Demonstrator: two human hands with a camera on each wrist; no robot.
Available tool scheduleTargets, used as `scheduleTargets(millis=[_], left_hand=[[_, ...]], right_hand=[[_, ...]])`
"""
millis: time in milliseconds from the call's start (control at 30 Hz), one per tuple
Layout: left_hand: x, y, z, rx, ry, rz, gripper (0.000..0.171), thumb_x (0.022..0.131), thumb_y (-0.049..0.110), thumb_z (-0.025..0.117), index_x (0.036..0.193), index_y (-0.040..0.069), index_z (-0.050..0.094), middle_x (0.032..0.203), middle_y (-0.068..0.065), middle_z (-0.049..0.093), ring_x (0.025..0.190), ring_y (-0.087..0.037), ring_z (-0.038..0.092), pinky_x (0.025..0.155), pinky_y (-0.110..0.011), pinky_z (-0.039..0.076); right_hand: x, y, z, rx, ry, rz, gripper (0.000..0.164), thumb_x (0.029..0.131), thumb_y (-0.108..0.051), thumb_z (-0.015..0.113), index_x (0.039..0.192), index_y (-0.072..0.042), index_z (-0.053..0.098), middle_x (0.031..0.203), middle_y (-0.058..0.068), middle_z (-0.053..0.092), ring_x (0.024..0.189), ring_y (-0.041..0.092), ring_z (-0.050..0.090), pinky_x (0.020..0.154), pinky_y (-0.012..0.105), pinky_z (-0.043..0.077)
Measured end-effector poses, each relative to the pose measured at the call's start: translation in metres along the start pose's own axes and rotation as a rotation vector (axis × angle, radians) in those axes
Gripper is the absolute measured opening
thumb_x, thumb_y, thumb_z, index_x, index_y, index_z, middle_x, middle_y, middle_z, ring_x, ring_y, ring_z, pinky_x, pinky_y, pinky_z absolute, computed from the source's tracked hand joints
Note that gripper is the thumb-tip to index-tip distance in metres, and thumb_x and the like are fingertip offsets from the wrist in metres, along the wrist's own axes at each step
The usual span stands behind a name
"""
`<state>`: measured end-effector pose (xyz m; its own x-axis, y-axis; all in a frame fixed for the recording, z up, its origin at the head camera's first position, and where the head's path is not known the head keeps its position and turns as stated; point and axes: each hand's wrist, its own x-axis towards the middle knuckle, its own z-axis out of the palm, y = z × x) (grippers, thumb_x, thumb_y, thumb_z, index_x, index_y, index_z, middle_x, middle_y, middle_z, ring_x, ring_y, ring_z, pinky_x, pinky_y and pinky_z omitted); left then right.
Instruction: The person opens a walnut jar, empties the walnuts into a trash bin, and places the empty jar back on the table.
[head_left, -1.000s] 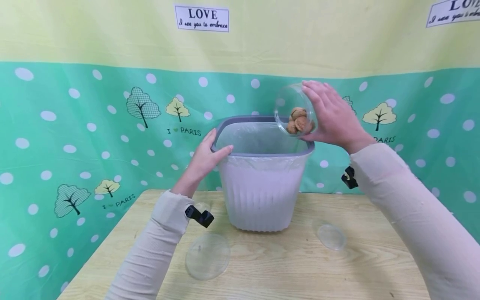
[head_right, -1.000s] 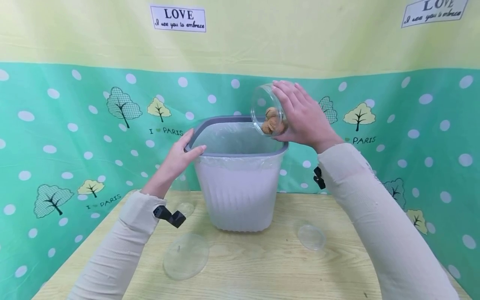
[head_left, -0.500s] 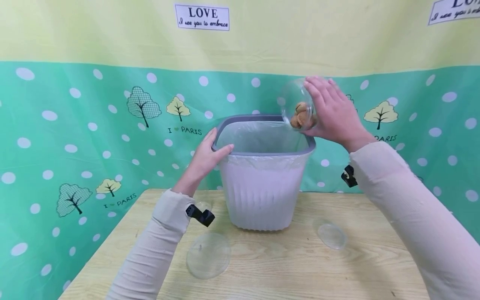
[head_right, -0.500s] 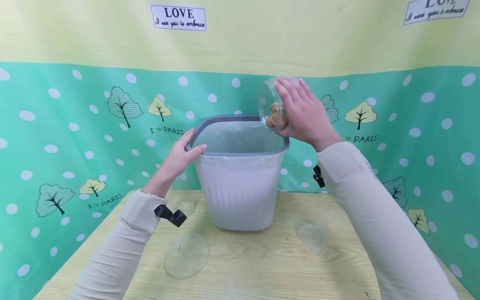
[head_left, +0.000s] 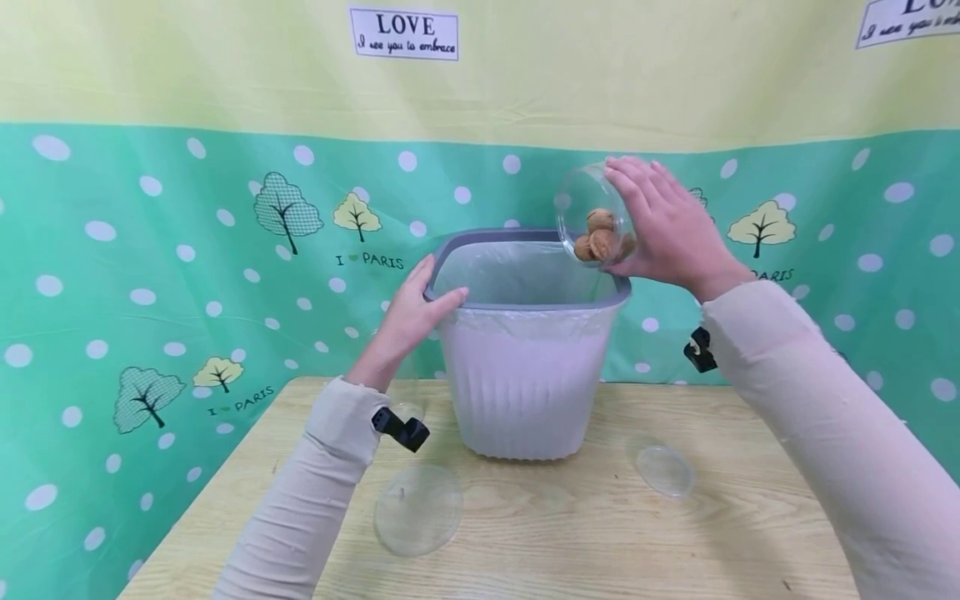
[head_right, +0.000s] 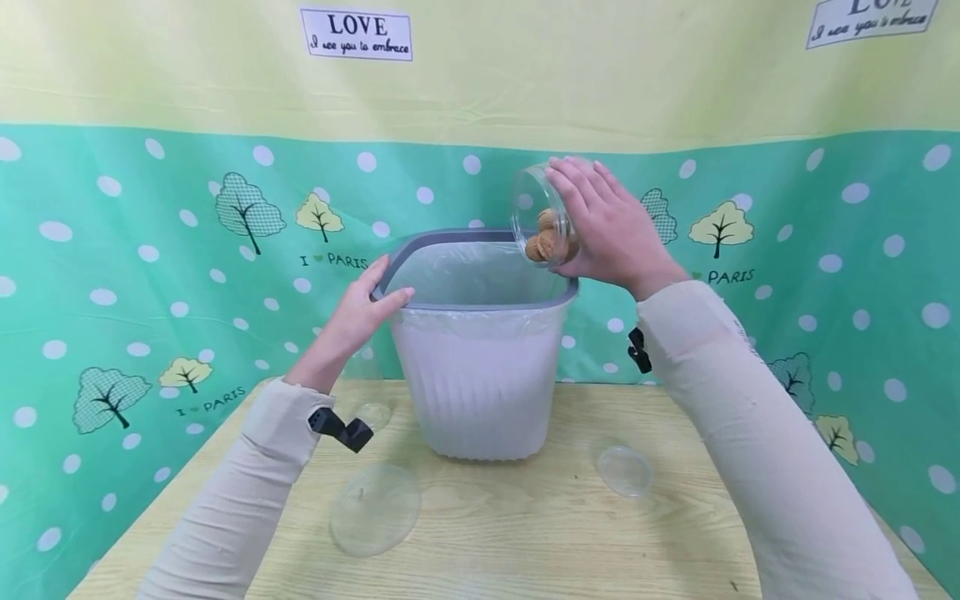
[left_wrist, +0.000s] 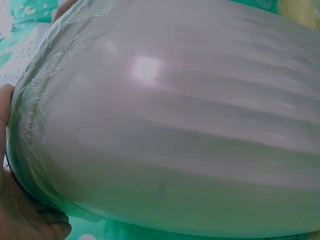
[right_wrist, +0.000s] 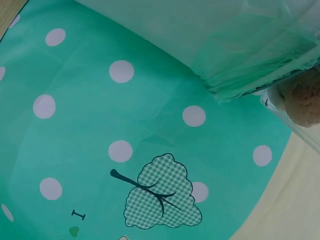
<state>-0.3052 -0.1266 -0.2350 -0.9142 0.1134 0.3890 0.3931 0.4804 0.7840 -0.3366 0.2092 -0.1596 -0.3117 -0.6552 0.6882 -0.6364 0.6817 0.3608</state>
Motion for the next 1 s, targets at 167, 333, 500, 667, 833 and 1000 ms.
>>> scheduleTargets(millis=[167,333,500,667,833,1000], left_hand=[[0.0002,0.0004,0.0002,0.002,-0.002,0.002,0.086,0.087,0.038,0.062,0.150,0.003,0.015,0.158,-0.007,0.011,0.144,-0.021,0.008,0.116,-0.038,0.014],[-0.0001,0.0009,-0.0002,0.002,0.000,0.001,0.086,0.087,0.039,0.062,0.150,0.003,0.015,0.158,-0.006,0.011,0.144,-0.021,0.008,0.116,-0.038,0.014],[-0.0004,0.0008,-0.0008,-0.001,-0.003,-0.009,0.085,0.088,0.037,0.062,0.150,0.004,0.014,0.158,-0.005,0.010,0.144,-0.021,0.008,0.116,-0.039,0.015],[-0.0007,0.0022,-0.0004,-0.002,-0.003,-0.010,0.085,0.088,0.037,0.062,0.150,0.004,0.015,0.158,-0.005,0.011,0.144,-0.021,0.008,0.115,-0.038,0.015],[-0.0006,0.0019,-0.0006,-0.007,-0.004,-0.006,0.086,0.087,0.039,0.062,0.150,0.004,0.014,0.158,-0.005,0.010,0.144,-0.021,0.007,0.116,-0.039,0.015],[-0.0013,0.0017,-0.0009,-0.007,-0.008,-0.007,0.087,0.087,0.039,0.062,0.150,0.004,0.013,0.158,-0.005,0.009,0.144,-0.021,0.007,0.116,-0.040,0.014]], right_hand=[[-0.0005,-0.0010,-0.0002,-0.001,0.012,-0.009,0.116,0.052,-0.027,0.092,0.142,0.003,0.026,0.149,0.021,0.029,0.139,0.034,0.023,0.116,0.043,0.012],[0.0015,-0.0020,0.0005,0.020,0.036,-0.022,0.114,0.052,-0.027,0.092,0.141,0.003,0.027,0.148,0.021,0.031,0.138,0.034,0.026,0.116,0.043,0.012],[0.0009,-0.0021,0.0003,0.003,0.026,0.011,0.112,0.054,-0.026,0.092,0.141,0.003,0.027,0.147,0.021,0.031,0.138,0.034,0.025,0.116,0.045,0.014],[-0.0011,-0.0002,-0.0006,0.031,0.029,0.039,0.113,0.052,-0.024,0.092,0.141,0.002,0.027,0.147,0.020,0.031,0.137,0.035,0.026,0.116,0.043,0.013],[-0.0014,0.0019,-0.0003,0.032,0.064,0.020,0.114,0.051,-0.025,0.092,0.140,0.003,0.027,0.146,0.021,0.033,0.136,0.036,0.027,0.115,0.045,0.016],[-0.0020,0.0022,-0.0004,0.037,0.069,0.008,0.112,0.052,-0.025,0.092,0.140,0.003,0.028,0.146,0.021,0.033,0.137,0.035,0.027,0.116,0.044,0.016]])
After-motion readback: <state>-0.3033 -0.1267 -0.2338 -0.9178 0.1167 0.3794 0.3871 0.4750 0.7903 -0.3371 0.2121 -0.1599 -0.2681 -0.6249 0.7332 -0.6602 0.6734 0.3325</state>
